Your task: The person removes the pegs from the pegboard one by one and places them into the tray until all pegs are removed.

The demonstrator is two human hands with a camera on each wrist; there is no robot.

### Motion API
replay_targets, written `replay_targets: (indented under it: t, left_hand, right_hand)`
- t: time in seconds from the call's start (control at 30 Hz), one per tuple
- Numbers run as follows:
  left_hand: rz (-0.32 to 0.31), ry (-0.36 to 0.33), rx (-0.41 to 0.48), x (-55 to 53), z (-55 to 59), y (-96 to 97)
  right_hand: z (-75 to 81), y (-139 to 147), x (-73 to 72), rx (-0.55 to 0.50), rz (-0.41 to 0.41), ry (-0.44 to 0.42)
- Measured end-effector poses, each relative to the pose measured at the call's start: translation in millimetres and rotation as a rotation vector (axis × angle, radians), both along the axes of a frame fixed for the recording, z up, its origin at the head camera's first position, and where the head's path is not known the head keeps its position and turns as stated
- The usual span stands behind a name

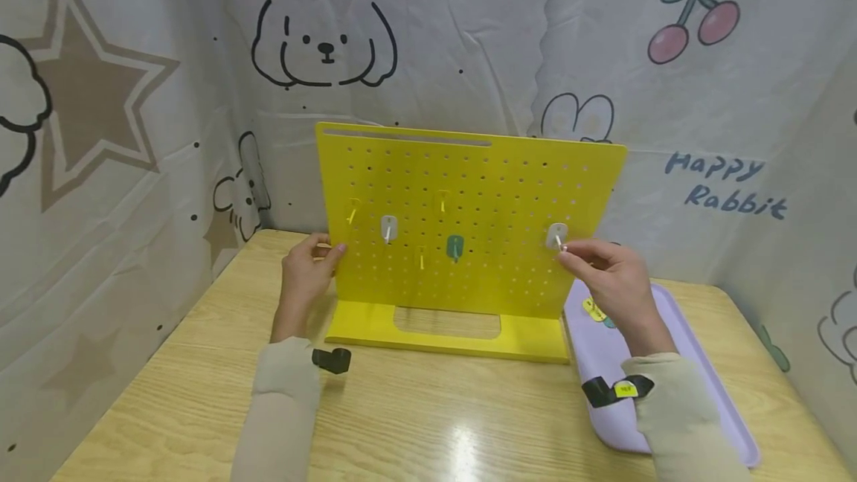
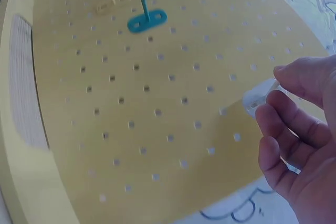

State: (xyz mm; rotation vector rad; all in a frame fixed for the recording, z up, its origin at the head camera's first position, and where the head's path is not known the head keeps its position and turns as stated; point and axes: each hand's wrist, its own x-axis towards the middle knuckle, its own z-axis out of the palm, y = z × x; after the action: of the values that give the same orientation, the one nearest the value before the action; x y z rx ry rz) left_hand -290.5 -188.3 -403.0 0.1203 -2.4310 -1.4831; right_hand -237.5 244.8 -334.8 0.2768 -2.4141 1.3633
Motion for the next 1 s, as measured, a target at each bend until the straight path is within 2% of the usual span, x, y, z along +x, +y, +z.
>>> replay_targets:
  t: [0.37,0.7,1.0]
  left_hand:
    - [-0.002,0.013,0.001,-0.1,0.9,-0.8]
    - [0.004,0.014,-0.003,0.4,1.5,-0.9]
    - [0.003,-0.005,-0.005,-0.2,-0.1,-0.5]
  right_hand:
    - [-12.3,37,13.7,0.097,-0.121,-0.036]
    - [-32.0,54,14.5,0.182,-0.190,-0.162]
    - [-53.1,66,9.1,0.156,-0.186,-0.351]
